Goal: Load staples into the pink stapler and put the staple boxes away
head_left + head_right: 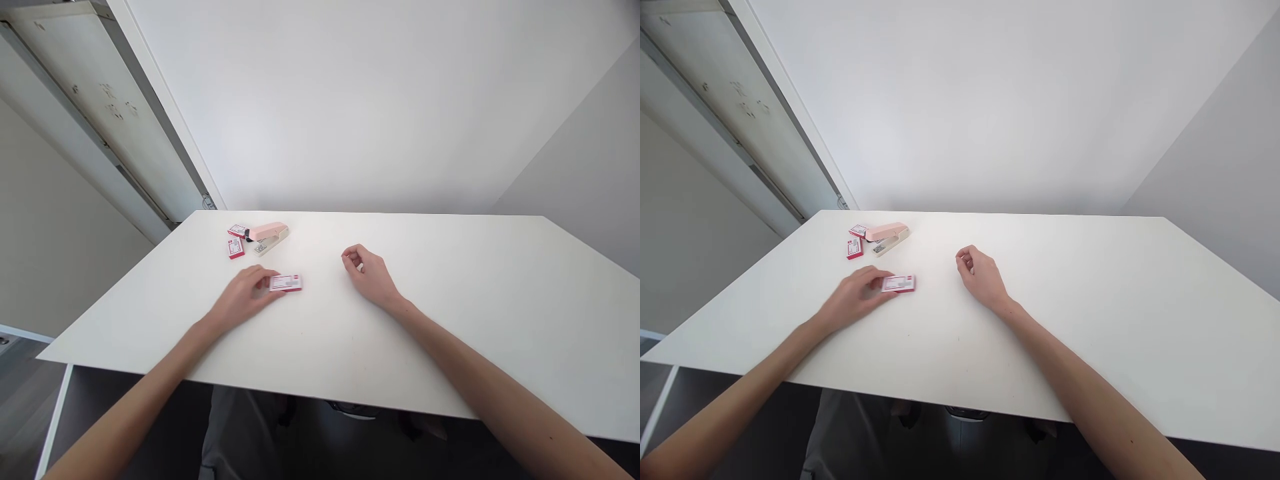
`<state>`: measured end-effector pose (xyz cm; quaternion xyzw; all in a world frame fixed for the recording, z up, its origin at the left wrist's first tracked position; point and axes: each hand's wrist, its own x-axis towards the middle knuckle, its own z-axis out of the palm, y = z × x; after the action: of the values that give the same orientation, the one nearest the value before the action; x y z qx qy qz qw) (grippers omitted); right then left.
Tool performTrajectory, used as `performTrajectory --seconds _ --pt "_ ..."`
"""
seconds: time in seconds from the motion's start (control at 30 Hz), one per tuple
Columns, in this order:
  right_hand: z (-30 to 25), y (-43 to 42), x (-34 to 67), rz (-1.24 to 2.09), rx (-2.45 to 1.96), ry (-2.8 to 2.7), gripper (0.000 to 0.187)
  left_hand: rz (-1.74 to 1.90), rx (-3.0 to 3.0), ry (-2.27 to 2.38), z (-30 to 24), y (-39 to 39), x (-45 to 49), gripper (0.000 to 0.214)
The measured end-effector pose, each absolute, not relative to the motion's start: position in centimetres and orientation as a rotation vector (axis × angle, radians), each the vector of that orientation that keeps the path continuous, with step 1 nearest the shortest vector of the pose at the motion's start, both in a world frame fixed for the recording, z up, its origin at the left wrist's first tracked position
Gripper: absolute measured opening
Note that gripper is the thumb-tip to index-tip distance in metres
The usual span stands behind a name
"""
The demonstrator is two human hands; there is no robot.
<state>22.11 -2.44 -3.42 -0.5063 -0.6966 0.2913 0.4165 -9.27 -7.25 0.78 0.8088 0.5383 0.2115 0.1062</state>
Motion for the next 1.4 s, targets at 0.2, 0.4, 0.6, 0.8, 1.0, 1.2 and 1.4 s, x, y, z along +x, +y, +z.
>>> performTrajectory --seconds 0.2,0.4,0.6,0.8,1.0,1.2,1.4 --pt "-3.1 -2.9 22.1 0.71 -1.269 -1.885 0.018 0.671 2.163 2.089 1.1 -8.5 -17.0 0.052" --pt "-3.0 -3.1 22.4 0.692 -1.26 -1.973 0.017 0.733 1.933 2.313 1.2 -7.1 -17.0 0.07" --pt "-3.2 -3.2 22.5 0.729 -1.236 -1.935 0.019 0.576 2.07 2.374 1.0 -9.9 -14.3 0.037" --pt "-2.8 -4.3 22.7 0.899 -1.215 -1.766 0.023 0.375 2.297 2.226 1.0 -12.7 -12.0 0.019" --pt "-3.2 -7.5 23.4 0.847 -1.217 -1.774 0.025 0.29 2.267 2.264 1.1 -14.1 -10.6 0.018" --pt "-4.5 -11.4 24.4 0.431 -1.47 -1.978 0.044 0.284 2.222 2.292 1.2 -15.9 -9.3 0.024" --pt "-5.1 -15.1 25.1 0.248 -1.851 -2.116 0.071 0.337 2.156 2.301 1.4 -17.3 -8.4 0.04"
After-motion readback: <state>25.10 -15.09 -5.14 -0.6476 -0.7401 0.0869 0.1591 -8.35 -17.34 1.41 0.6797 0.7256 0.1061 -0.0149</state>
